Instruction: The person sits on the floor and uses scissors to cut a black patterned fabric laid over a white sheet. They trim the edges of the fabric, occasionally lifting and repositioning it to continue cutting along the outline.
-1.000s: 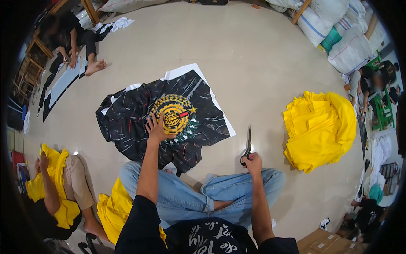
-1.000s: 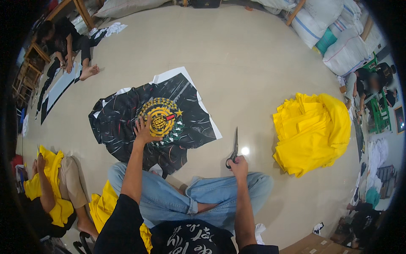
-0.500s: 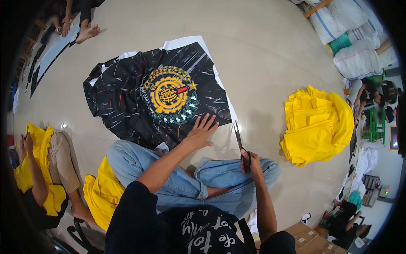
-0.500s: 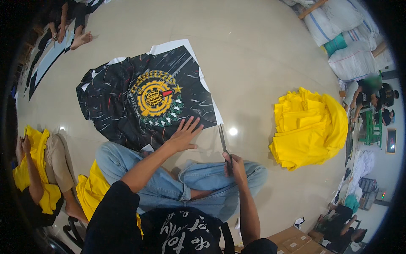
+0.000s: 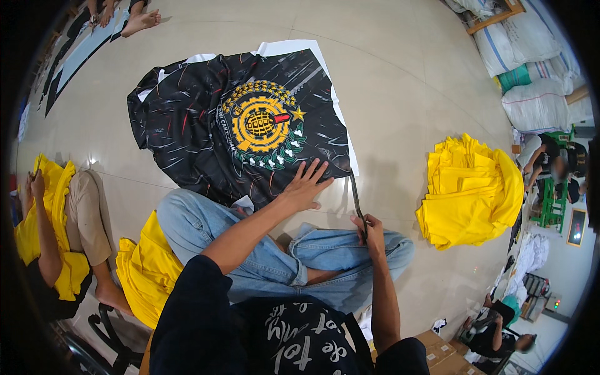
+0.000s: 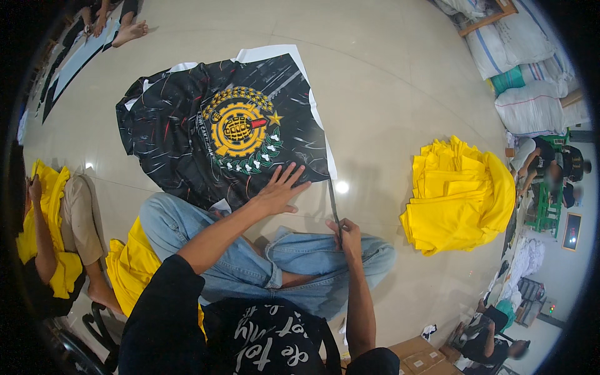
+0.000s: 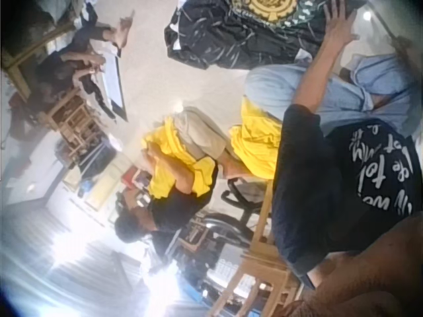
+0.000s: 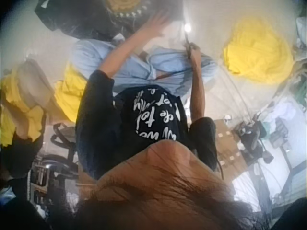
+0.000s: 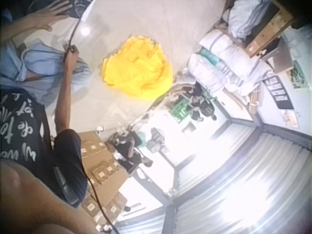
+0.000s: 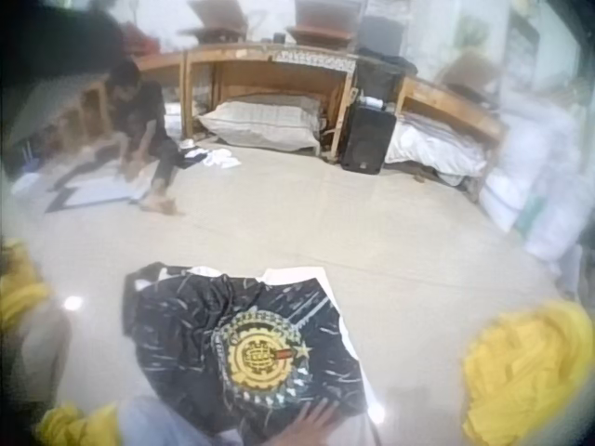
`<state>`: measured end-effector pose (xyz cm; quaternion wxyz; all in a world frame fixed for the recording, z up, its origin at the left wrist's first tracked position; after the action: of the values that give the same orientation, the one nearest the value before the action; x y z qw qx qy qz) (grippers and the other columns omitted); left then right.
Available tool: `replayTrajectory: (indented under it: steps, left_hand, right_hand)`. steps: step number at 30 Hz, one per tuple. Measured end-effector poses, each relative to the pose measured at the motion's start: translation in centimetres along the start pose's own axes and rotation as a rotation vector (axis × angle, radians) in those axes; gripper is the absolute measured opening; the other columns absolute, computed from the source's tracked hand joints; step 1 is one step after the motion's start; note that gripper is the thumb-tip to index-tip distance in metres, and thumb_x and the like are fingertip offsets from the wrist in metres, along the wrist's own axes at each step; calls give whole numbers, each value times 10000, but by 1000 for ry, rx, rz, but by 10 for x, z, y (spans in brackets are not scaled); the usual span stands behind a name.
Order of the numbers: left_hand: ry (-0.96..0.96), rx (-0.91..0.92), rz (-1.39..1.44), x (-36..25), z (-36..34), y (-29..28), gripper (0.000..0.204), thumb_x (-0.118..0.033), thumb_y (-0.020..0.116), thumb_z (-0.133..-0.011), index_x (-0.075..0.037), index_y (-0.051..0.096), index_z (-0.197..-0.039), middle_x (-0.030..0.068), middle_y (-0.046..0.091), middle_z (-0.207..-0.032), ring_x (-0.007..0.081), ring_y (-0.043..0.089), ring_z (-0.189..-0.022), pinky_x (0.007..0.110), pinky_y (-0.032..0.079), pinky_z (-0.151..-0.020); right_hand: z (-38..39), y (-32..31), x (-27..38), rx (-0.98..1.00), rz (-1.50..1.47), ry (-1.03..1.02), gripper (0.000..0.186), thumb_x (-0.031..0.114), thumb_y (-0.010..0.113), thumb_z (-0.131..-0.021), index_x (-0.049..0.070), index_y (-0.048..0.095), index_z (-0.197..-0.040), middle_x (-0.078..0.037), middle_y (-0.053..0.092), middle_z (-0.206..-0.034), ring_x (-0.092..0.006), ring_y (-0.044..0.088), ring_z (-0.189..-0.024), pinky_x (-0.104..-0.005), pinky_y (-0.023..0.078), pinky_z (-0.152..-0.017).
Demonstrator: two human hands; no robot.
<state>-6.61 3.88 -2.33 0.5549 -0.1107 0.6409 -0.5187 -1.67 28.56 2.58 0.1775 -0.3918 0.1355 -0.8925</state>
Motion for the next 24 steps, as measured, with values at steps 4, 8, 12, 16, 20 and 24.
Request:
replayTrajectory:
  steps: [4,8,12,16,20,24]
  left_hand:
    - [-6,31,2,-1,-1,-1,997,-407,872,-733,-186,399,-1581,217,88,-1711,436,33,-1579,644,89,-1247]
    - [5,18,3,-2,0,-2,1009,-406,881,-722,-190,398,-1582,218,86,-1711,441,35,-1578,643,92,-1248]
    - [2,28,-3,-3,1,-5,1015,-405,882,-721,-201,391,-1586,217,86,-1710,440,37,-1578,636,106,-1250]
    - [4,29,-2,-2,1,-3,1019,-409,879,-726,-208,381,-1591,217,83,-1711,440,29,-1579,633,109,-1250]
    - [-4,40,-6,-3,0,-4,1039,-417,877,-727,-213,358,-1604,221,71,-1711,444,16,-1579,633,98,-1251]
    - [-7,53,-17,-4,2,-2,1048,-441,867,-735,-218,339,-1613,225,59,-1711,447,5,-1579,631,81,-1252]
  right_hand:
    - [-1,0,3,-26,4,-6,438,409,834,-833,89,558,-717,3,507,-558,-98,462,-419,-256,356,-386]
    - [-5,2,-3,-27,-15,-7,448,409,847,-823,84,556,-721,4,501,-556,-98,458,-423,-265,353,-383]
    - [-3,4,-1,-66,85,-9,480,426,856,-815,78,547,-696,3,493,-549,-99,456,-422,-269,358,-383]
    - [-1,3,2,-66,113,-17,501,437,861,-808,78,540,-670,5,490,-539,-98,454,-417,-267,364,-385]
    - [-4,0,0,-54,62,19,497,438,868,-799,86,542,-669,4,496,-538,-98,455,-413,-268,361,-383]
    - [-9,5,7,-44,41,-14,504,440,869,-797,54,562,-694,-3,489,-533,-109,466,-410,-279,363,-389]
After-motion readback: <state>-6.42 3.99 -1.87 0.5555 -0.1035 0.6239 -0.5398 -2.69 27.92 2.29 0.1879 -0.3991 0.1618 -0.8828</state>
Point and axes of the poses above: each hand's wrist, its own z-axis away from the middle knuckle, its own y-axis out of the palm, x = y × z, the point moved 6 cm from there along -z, towards the middle knuckle
